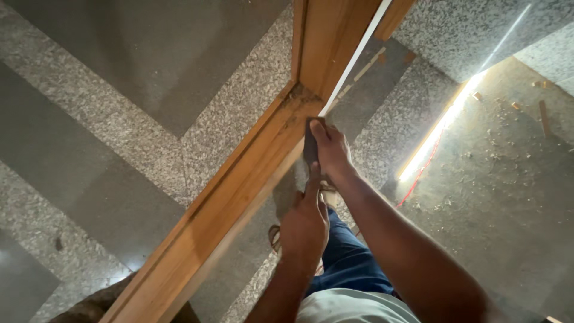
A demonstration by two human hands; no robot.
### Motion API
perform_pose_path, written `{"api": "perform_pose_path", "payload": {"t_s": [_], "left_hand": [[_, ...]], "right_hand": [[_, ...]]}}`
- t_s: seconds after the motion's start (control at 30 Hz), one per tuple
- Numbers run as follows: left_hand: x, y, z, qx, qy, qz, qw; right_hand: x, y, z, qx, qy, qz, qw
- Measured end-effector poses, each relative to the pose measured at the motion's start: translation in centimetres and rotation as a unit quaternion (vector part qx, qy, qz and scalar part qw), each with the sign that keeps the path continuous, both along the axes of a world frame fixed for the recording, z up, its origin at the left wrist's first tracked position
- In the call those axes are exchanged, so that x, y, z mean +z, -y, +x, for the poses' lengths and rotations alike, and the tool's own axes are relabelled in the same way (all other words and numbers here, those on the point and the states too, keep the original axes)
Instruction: The person sands a long wooden plank using a sanding block and sandpaper. They work along the length of the plank, smoothing the surface and edges while standing on a tiled floor.
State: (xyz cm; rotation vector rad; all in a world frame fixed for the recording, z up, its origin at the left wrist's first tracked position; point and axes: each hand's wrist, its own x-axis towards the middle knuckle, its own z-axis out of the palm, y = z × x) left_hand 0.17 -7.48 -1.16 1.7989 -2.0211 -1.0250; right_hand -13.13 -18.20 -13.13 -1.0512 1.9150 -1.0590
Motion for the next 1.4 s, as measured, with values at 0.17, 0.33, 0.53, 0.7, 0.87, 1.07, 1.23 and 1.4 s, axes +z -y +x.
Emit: {"api": "perform_pose_path", "payload": {"t_s": [0.17,0.33,0.53,0.7,0.87,1.07,1.23,1.4], "left_hand": [[-0.2,0.3,0.0,-0.009,0.027,-0.019,0.999],[0.2,0.8,-0.4,-0.013,0.022,0.001,1.0],[-0.2,1.6,-0.3,-0.008,0.025,0.014,1.0],[-1.1,1.8,-0.5,-0.034,0.08,-0.065,0.994],[-1.0,1.4,0.1,-0.005,0.008,-0.044,0.999],[-0.4,-0.9,3.6,0.043,-0.057,-0.015,0.997],[-0.6,-2.4,5.2,0.005,-0.138,-0.163,0.977],[-0.1,-1.9,5.9,-0.002,-0.085,-0.11,0.99]], "right_hand": [[-1.1,0.5,-0.4,-0.015,0.019,0.039,0.999],[-1.0,0.6,-0.7,-0.012,-0.007,-0.047,0.999],[0.0,1.2,-0.2,-0.037,0.084,-0.023,0.995],[1.0,1.9,0.3,-0.043,0.064,-0.046,0.996],[1.3,0.8,-0.1,-0.03,0.138,-0.018,0.99],[0.9,0.4,-1.0,-0.002,0.228,-0.044,0.973],[0.2,2.5,-1.6,-0.002,0.209,0.046,0.977],[-0.7,2.6,-3.1,0.024,0.306,0.026,0.951]]}}
